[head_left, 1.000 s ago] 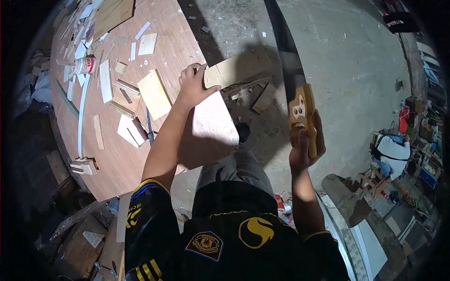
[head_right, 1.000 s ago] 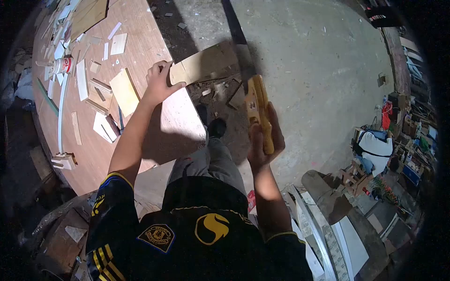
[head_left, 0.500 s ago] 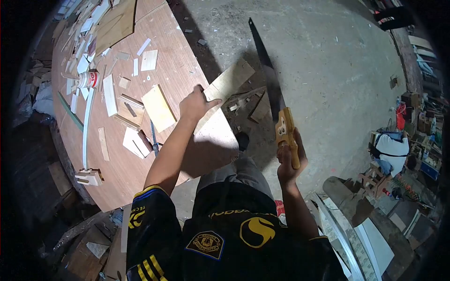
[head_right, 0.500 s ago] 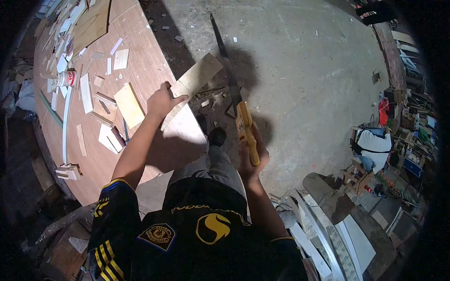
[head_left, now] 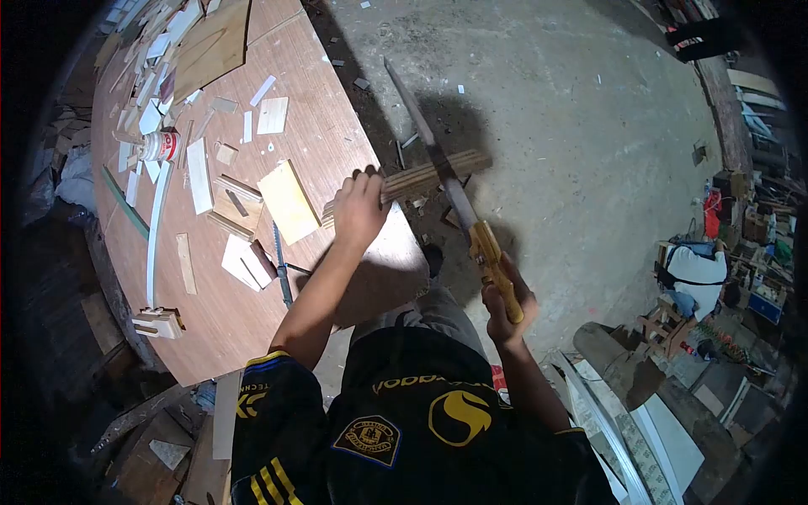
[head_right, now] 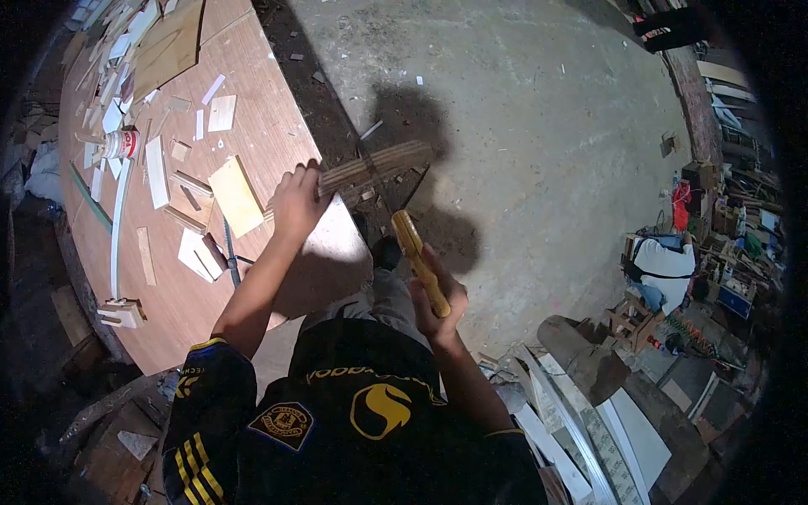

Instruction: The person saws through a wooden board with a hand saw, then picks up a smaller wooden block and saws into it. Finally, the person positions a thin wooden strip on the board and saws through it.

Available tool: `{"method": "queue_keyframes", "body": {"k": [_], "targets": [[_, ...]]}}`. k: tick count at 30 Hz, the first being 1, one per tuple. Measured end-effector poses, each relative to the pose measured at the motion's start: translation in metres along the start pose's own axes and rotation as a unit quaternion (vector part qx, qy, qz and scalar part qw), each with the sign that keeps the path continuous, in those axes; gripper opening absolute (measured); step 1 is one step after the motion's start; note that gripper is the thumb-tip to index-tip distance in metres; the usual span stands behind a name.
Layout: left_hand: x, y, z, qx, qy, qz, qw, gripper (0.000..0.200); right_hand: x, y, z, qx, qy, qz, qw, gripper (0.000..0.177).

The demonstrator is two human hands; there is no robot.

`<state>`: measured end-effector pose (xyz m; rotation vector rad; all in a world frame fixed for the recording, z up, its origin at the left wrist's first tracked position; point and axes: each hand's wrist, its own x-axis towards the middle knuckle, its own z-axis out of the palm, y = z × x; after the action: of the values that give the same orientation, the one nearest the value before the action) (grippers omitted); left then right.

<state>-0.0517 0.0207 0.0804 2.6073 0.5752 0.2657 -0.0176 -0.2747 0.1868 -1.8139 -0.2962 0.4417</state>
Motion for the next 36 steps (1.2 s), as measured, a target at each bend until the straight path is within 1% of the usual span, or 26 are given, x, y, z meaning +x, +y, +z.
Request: {"method": "queue_keyframes", "body": {"k": [1,3,4,5,6,7,9,11,13,14,16,22,25,27,29,31,32,34,36], "targets": [[-0.004,0.001,0.001,0.034,0.01,0.01,0.999,0.044,-0.002,-0.001,0.001,-0.001,-0.001,0.0,1.0,0.048],[-0.014,0.003,0.006,0.052,0.01,0.012,0.999,0.046,-0.007,-0.004,0.004,-0.03,-0.001,0.035,0.999,0.047],[-0.018,0.002,0.009,0.071,0.012,0.017,0.997,0.047,-0.01,0.002,0.004,-0.032,-0.002,0.036,0.999,0.047],[-0.023,0.0,0.014,0.069,0.01,0.016,0.997,0.047,-0.014,0.013,0.003,-0.035,0.007,0.018,0.999,0.046],[-0.027,-0.003,0.018,0.064,0.005,0.012,0.998,0.042,-0.016,0.016,0.003,-0.039,0.015,0.0,0.999,0.046],[-0.031,-0.006,0.022,0.059,0.0,0.009,0.998,0.037,-0.017,0.017,0.002,-0.041,0.016,0.002,0.999,0.046],[-0.038,-0.008,0.029,0.068,0.011,0.006,0.998,0.035,-0.018,0.018,0.0,-0.052,0.016,0.027,0.998,0.046],[-0.041,-0.009,0.033,0.078,0.022,0.002,0.997,0.032,-0.016,0.018,0.001,-0.05,0.025,0.024,0.998,0.046],[-0.041,-0.012,0.035,0.072,0.061,0.051,0.994,0.031,-0.014,0.019,0.001,-0.046,0.033,0.019,0.998,0.046],[-0.043,-0.013,0.036,0.071,0.06,0.05,0.994,0.031,-0.014,0.021,0.0,-0.05,0.037,0.003,0.998,0.046],[-0.044,-0.013,0.037,0.086,0.009,0.043,0.995,0.029,-0.014,0.023,0.0,-0.053,0.041,-0.013,0.998,0.046],[-0.048,-0.019,0.048,0.088,0.011,0.057,0.994,0.027,-0.017,0.022,0.002,-0.064,0.035,-0.014,0.997,0.045],[-0.048,-0.02,0.049,0.1,-0.009,0.059,0.993,0.029,-0.018,0.021,0.005,-0.054,0.028,-0.001,0.998,0.045],[-0.048,-0.02,0.047,0.11,-0.025,0.063,0.992,0.032,-0.02,0.017,0.008,-0.002,0.034,0.037,0.999,0.046],[-0.048,-0.021,0.045,0.12,-0.042,0.068,0.99,0.035,-0.02,0.014,0.01,-0.013,0.038,0.044,0.998,0.046],[-0.047,-0.025,0.04,0.067,-0.044,0.091,0.993,0.042,-0.019,0.014,0.009,-0.023,0.042,0.051,0.998,0.045],[-0.049,-0.024,0.038,0.068,-0.044,0.091,0.993,0.042,-0.019,0.015,0.008,-0.031,0.04,0.037,0.998,0.045],[-0.047,-0.01,0.019,0.022,-0.102,0.063,0.993,0.047,-0.018,0.016,0.007,-0.038,0.038,0.023,0.998,0.045],[-0.047,-0.007,0.026,0.003,-0.085,0.05,0.995,0.046,-0.016,0.016,0.006,-0.044,0.038,0.021,0.998,0.045]]}}
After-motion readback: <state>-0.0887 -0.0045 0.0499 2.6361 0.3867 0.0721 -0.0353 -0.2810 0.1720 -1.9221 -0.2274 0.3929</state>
